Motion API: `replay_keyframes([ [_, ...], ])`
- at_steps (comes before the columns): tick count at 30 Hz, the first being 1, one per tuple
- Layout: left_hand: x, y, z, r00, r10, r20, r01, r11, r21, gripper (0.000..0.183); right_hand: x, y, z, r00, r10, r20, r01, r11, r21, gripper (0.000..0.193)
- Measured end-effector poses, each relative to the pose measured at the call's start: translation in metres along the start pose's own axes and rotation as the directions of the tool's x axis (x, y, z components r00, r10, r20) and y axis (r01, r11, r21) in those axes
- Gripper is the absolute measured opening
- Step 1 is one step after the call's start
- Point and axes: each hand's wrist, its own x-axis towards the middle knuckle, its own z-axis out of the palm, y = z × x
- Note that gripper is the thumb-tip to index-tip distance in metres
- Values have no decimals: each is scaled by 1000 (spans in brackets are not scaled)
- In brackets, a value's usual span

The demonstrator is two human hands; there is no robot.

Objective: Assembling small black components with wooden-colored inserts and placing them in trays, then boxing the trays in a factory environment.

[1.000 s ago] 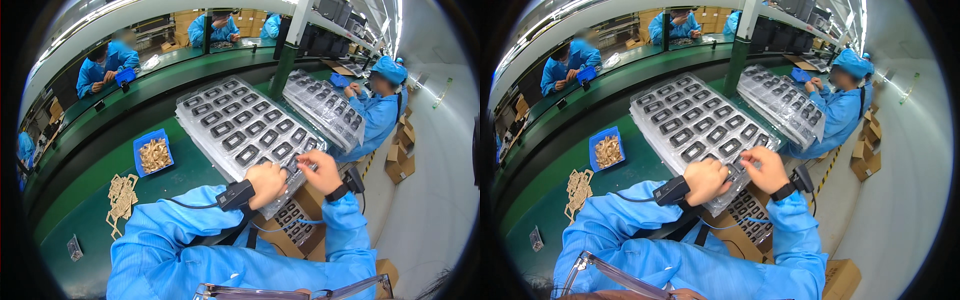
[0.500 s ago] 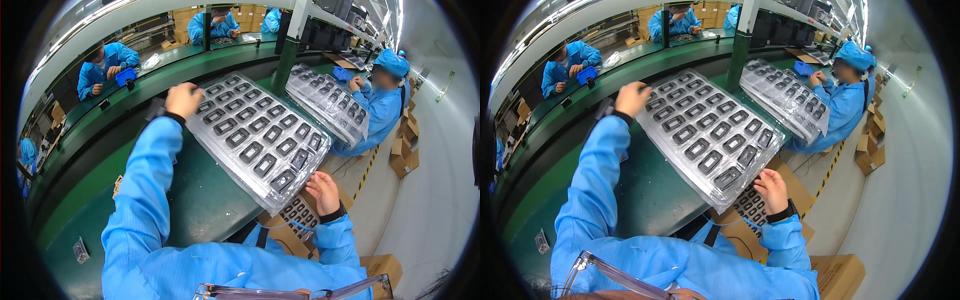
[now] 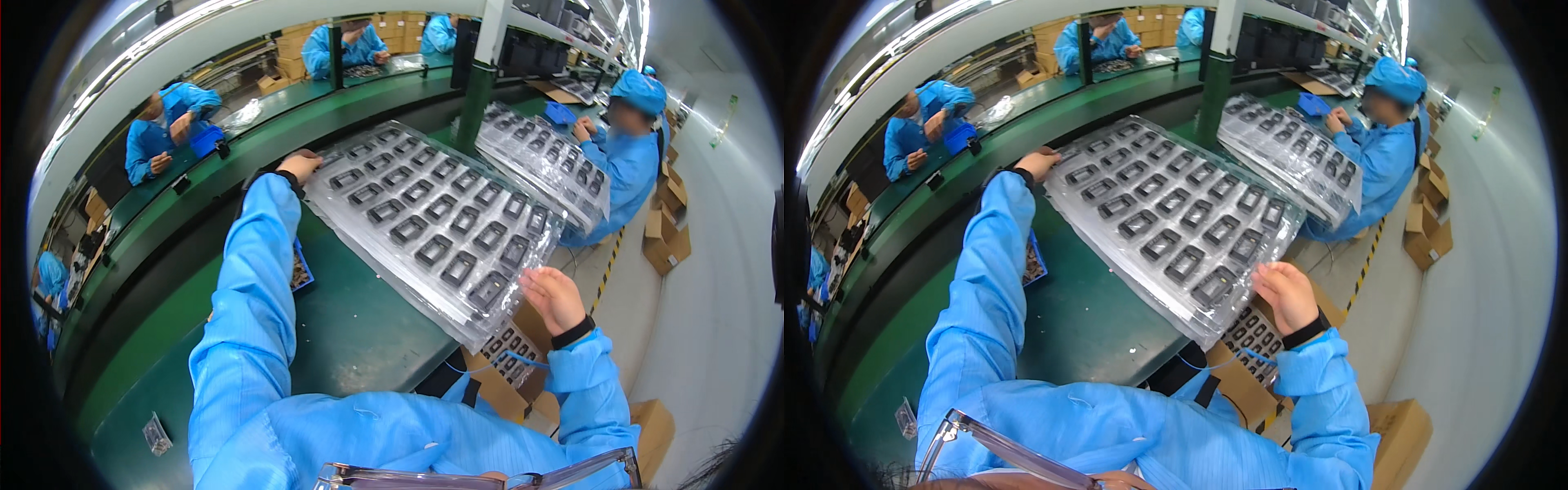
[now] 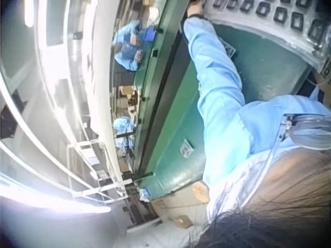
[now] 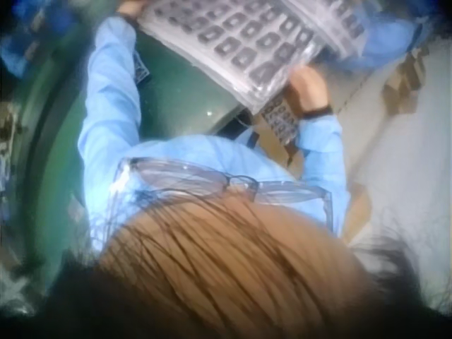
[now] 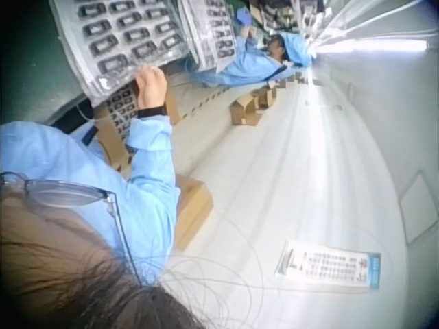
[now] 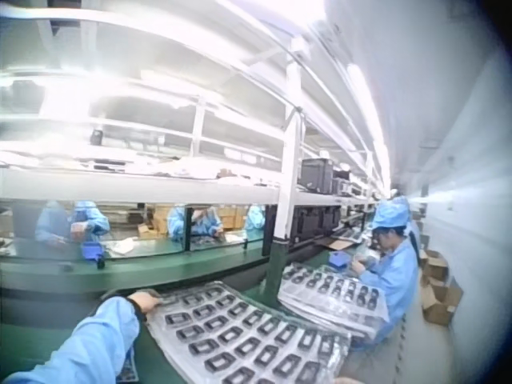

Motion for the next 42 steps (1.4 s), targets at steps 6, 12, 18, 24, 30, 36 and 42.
replay_keyframes([
  [6,5,15,-1,985,-143,95,150,986,-77,34,10,5,8,991,95,98,-117,961,250,9],
  [12,24,-30,-16,982,-154,112,180,945,-275,25,32,12,27,983,138,122,-174,916,361,7],
  [18,8,-1,-5,972,-213,101,184,952,245,31,20,13,27,1000,9,-13,-3,916,401,5],
  [24,11,-7,-14,909,-318,271,374,908,-190,37,29,0,24,963,162,214,-238,884,403,14],
  [30,14,-8,-10,943,-227,245,315,849,-425,34,20,8,39,989,127,-74,-99,948,304,10],
  [36,9,-23,-11,914,-188,360,406,455,-793,20,14,14,50,998,53,22,-58,912,405,6],
  [42,-26,-9,-6,915,-90,393,403,190,-895,15,32,31,37,999,0,52,-24,885,464,8],
])
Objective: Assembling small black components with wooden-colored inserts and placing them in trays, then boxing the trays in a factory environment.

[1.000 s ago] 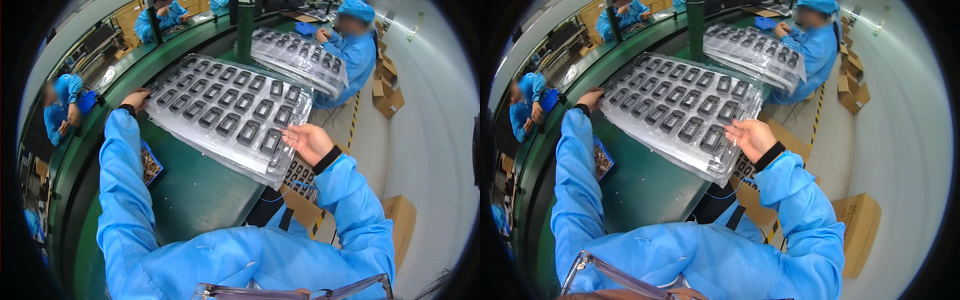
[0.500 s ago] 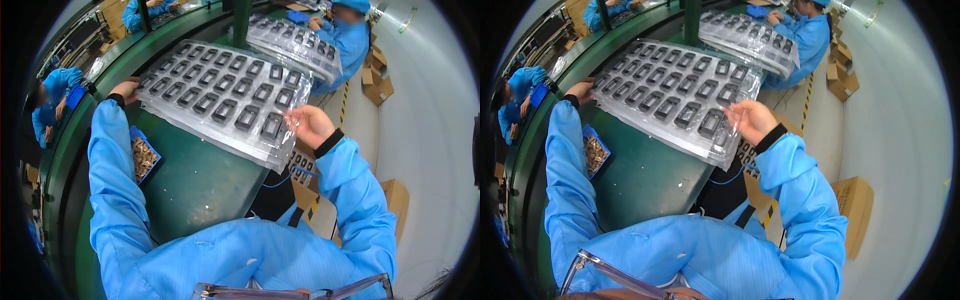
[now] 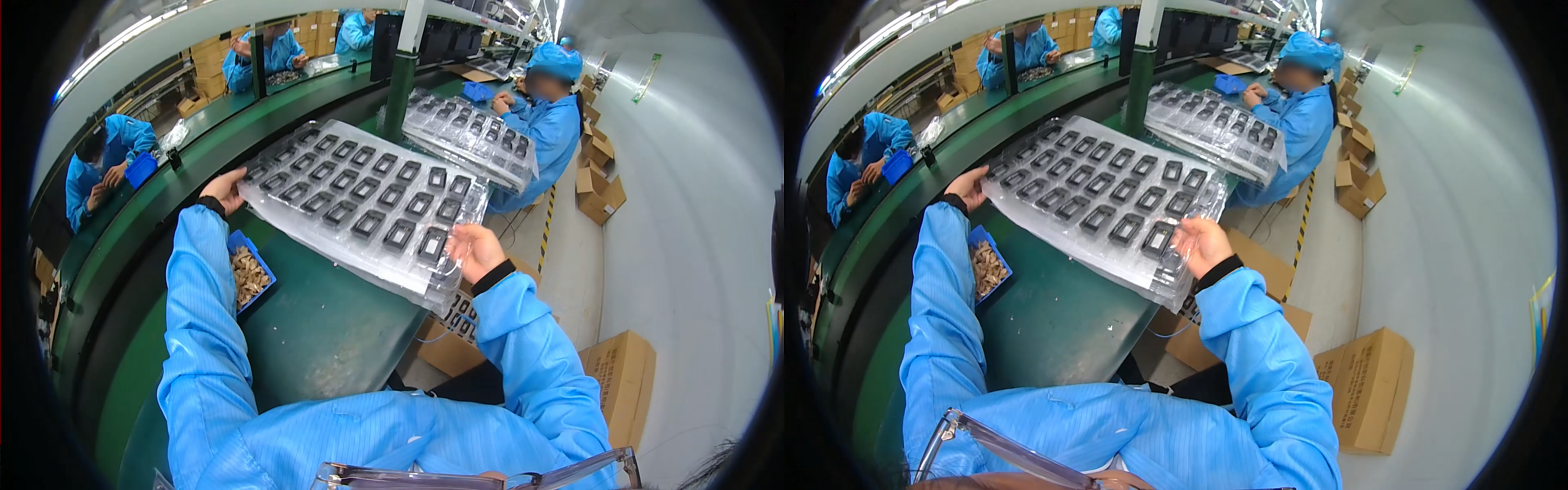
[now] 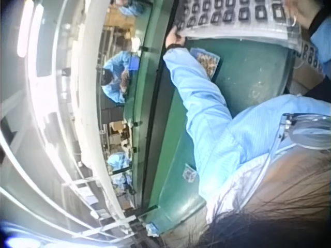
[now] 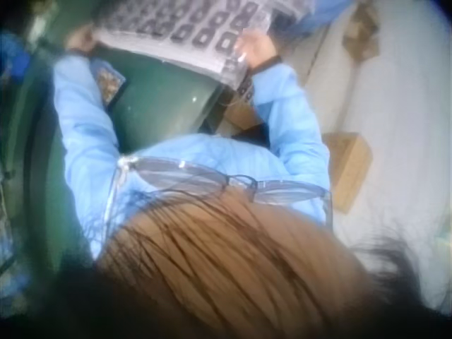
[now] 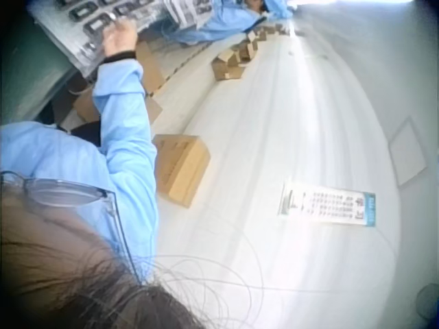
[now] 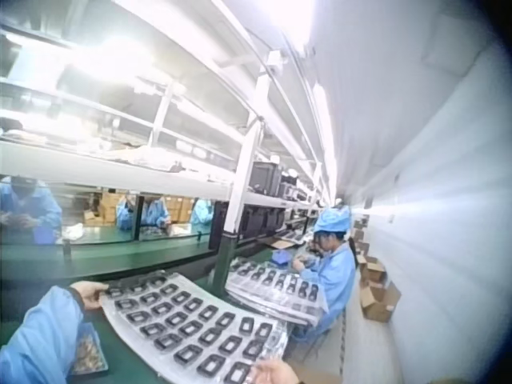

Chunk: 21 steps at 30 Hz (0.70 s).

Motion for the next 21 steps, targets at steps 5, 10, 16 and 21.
replay_keyframes([
  [5,-18,12,22,997,-38,-65,43,996,75,18,-5,8,-6,997,-80,11,80,997,1,25],
  [10,-26,23,34,991,131,42,-134,986,103,23,-23,9,-9,967,-253,35,252,968,11,27],
  [16,-61,18,88,968,216,125,-226,971,75,21,-70,-35,-23,917,-400,-4,400,917,17,23],
  [21,-110,-16,182,917,229,327,-280,953,118,16,-141,-103,-68,804,-594,-21,591,803,-77,22],
])
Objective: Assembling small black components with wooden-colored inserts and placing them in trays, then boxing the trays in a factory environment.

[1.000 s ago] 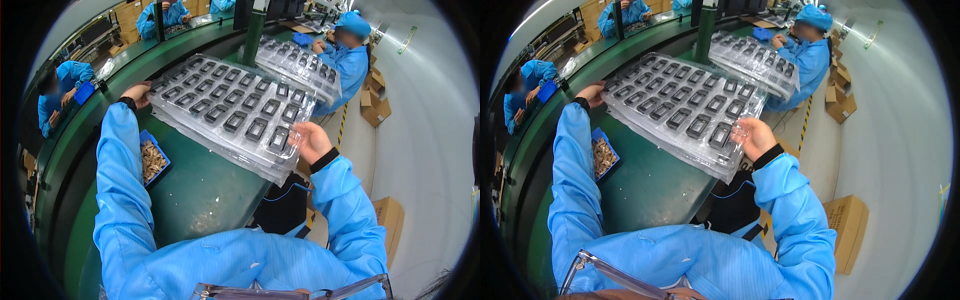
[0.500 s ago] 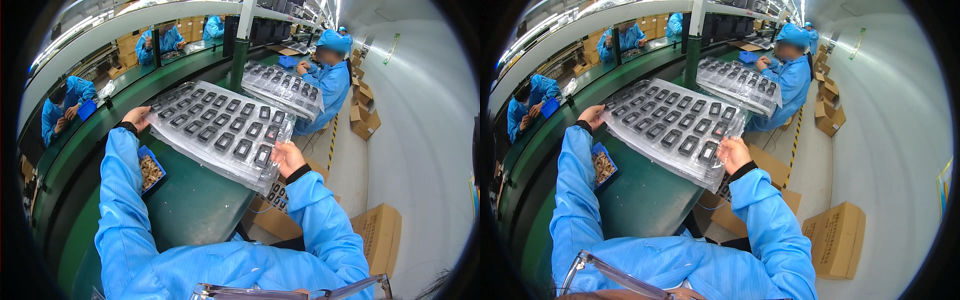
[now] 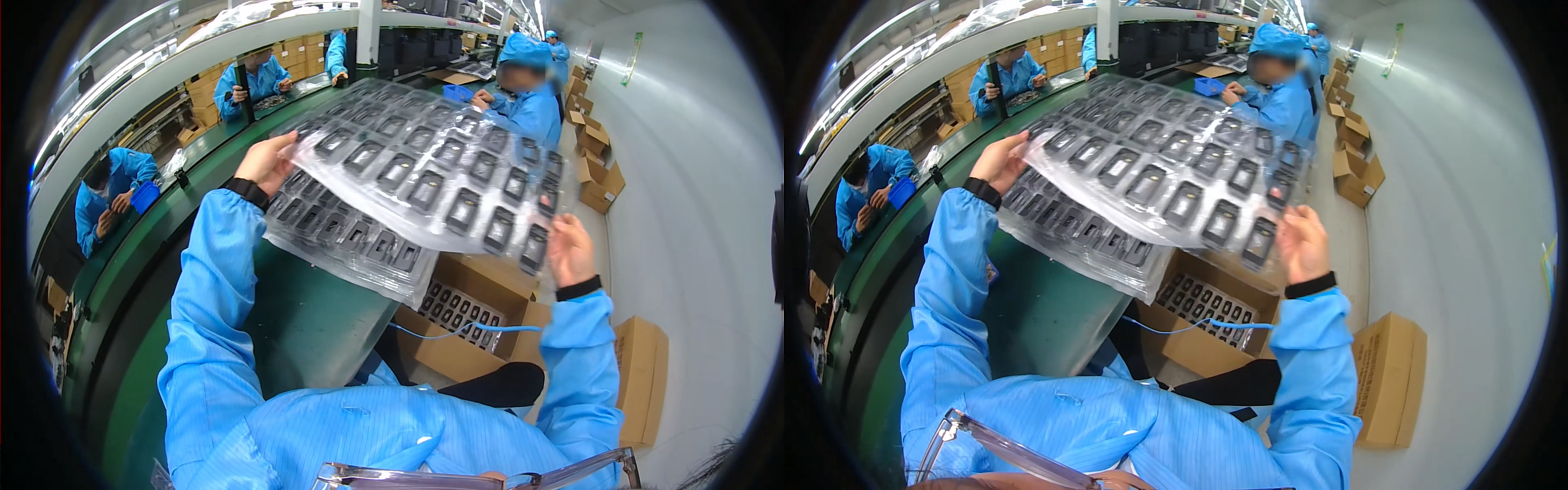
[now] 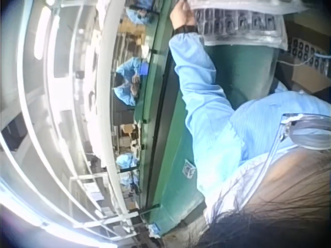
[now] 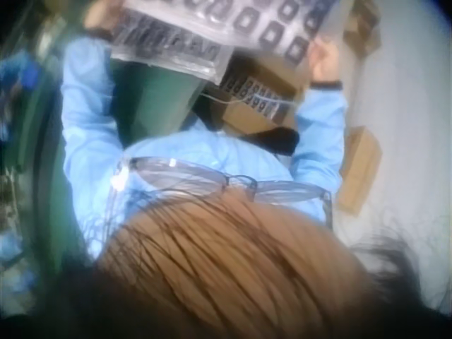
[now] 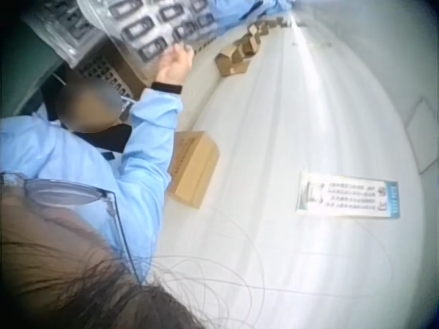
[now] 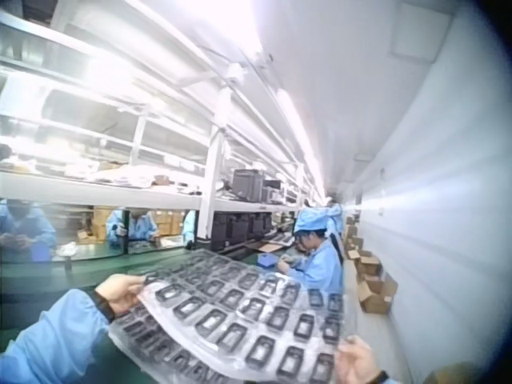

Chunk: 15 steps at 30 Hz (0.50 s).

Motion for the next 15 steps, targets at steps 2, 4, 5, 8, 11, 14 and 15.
replay_keyframes([
  [2,-9,-14,43,995,22,102,-19,999,-26,15,-18,-37,-33,999,-54,4,54,997,-48,22],
  [4,-27,-31,99,969,41,244,-29,998,-52,16,-40,-81,-90,994,-100,47,105,988,-115,23],
  [5,-24,-47,117,951,38,308,-3,994,-113,14,-51,-99,-120,988,-126,85,137,981,-136,25],
  [8,-35,-114,188,970,-24,243,92,958,-272,42,-110,-141,-149,985,-170,-35,159,966,-206,33],
  [11,-49,-190,260,942,-211,262,284,916,-283,34,-168,-174,-206,950,-282,-134,229,921,-316,41],
  [14,-58,-269,308,901,-325,286,408,858,-311,37,-206,-168,-241,899,-312,-308,190,910,-369,37],
  [15,-57,-299,318,878,-356,319,457,822,-341,34,-214,-162,-257,884,-323,-338,171,896,-410,37],
])
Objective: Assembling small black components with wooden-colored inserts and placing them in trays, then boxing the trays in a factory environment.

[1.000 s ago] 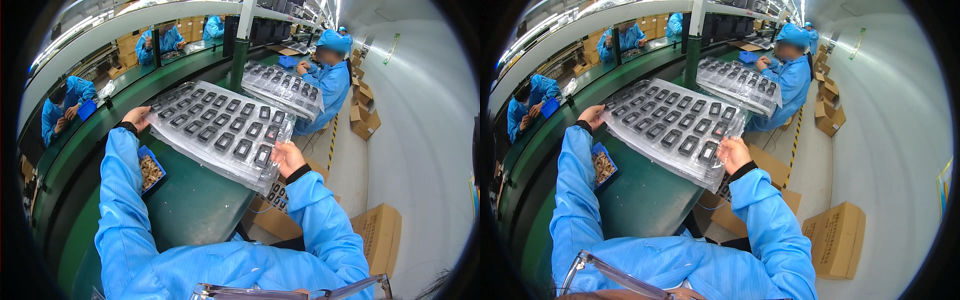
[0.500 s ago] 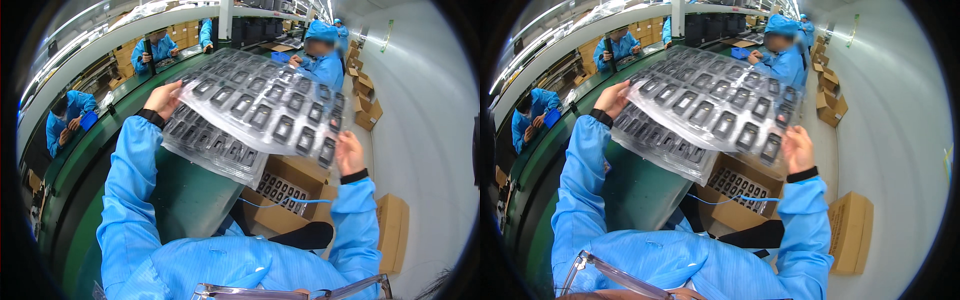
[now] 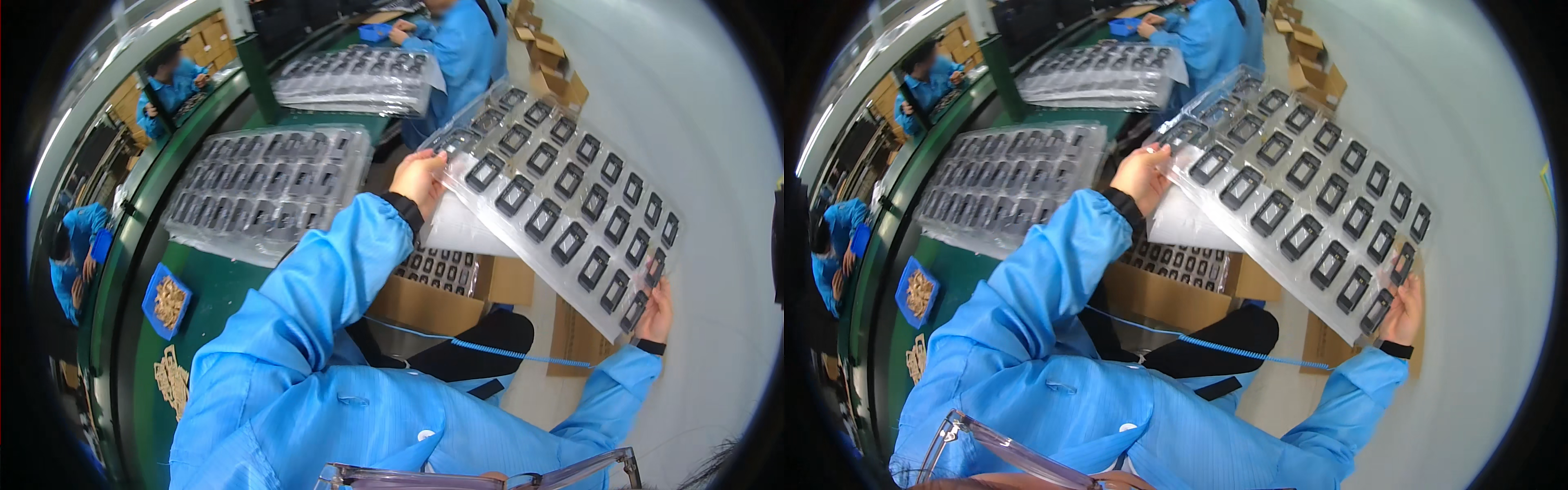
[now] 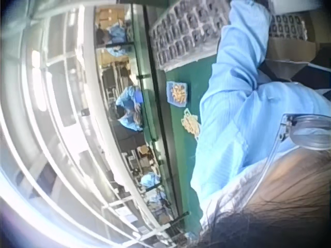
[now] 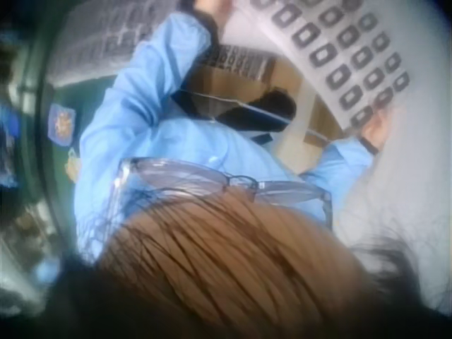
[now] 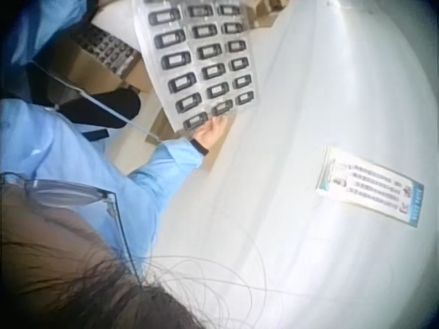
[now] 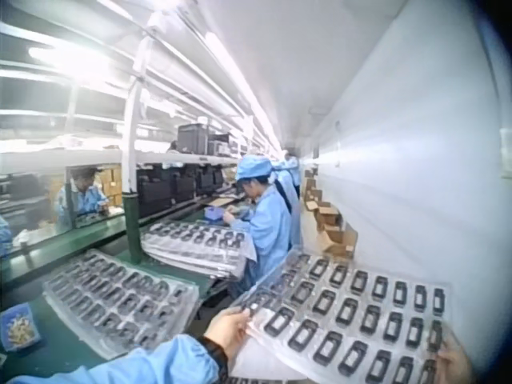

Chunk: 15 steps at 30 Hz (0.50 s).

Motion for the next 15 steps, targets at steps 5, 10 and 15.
replay_keyframes([
  [5,39,-118,-27,979,-141,-149,145,989,19,28,-4,65,-89,981,69,-181,-87,992,-91,40],
  [10,61,-196,-86,946,-233,-227,226,972,-56,25,22,91,-113,930,260,-261,-293,952,-94,46],
  [15,55,-213,-120,862,-257,-436,208,965,-156,31,67,110,-127,848,459,-265,-483,875,-29,43],
])
